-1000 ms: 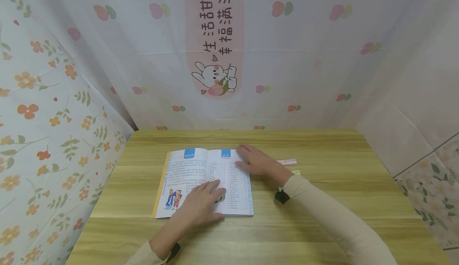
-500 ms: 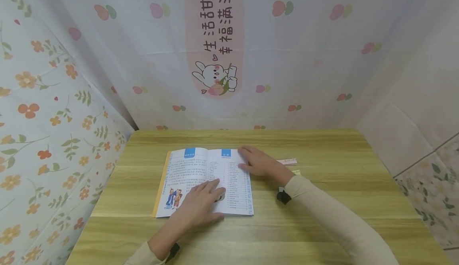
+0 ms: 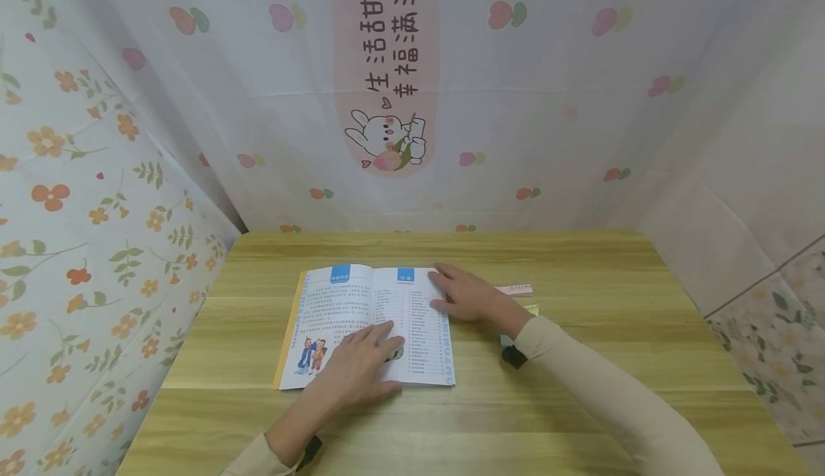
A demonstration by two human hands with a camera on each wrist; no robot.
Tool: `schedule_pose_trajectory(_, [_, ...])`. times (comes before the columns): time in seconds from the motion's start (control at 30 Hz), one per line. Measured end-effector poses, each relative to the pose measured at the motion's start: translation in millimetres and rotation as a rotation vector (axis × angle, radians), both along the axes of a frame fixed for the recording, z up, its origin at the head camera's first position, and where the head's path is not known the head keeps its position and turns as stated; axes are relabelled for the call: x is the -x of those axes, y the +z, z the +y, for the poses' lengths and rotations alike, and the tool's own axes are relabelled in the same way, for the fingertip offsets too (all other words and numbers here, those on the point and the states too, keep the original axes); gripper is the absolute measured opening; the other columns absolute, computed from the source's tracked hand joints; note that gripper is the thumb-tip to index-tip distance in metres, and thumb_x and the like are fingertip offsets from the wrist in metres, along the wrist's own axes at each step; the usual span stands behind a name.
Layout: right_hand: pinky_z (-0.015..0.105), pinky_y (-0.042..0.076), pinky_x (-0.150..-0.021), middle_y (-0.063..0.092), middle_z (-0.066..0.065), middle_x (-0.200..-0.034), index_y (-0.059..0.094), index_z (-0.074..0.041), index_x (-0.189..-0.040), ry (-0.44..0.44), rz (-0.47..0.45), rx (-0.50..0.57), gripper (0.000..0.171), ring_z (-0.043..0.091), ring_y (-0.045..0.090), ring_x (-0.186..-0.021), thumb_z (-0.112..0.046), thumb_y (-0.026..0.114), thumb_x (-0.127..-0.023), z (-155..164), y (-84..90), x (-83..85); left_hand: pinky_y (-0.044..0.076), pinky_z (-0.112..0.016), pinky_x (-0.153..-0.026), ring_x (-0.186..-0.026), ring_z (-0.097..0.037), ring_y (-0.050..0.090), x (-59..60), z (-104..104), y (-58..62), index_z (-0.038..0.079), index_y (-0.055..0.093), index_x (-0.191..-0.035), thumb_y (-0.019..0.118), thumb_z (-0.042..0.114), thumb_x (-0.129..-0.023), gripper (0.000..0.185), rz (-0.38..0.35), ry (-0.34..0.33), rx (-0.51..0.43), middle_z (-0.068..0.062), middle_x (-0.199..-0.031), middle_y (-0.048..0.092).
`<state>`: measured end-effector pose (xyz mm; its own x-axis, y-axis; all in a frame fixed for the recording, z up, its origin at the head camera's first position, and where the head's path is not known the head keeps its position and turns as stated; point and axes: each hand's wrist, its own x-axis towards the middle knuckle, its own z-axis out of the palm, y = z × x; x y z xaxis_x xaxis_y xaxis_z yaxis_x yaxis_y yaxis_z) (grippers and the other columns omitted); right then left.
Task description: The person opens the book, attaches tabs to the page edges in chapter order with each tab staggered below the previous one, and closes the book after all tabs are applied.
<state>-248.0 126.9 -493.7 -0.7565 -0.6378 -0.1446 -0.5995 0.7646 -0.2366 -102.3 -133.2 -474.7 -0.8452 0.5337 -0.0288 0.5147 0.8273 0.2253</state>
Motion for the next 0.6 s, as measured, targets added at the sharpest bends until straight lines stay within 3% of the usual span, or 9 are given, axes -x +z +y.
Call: schedule_pose_trajectory(0.6, [0.046, 0.024, -0.117, 0.022, 0.015, -0.165, 0.030, -0.009, -0.160, -0.053, -0.038, 0.000, 0.077, 0.031, 0.023, -0.150, -0.054, 0.052, -0.102, 8.7, -4.4, 3.6, 0.040, -0.061, -0.104, -0.134, -0.040, 0.047, -1.6, -5.6, 4.2, 0.017, 0.060, -0.141, 0.079, 0.054, -0.084, 0.071, -0.011, 0.014, -0.027, -0.014, -0.152, 0.046])
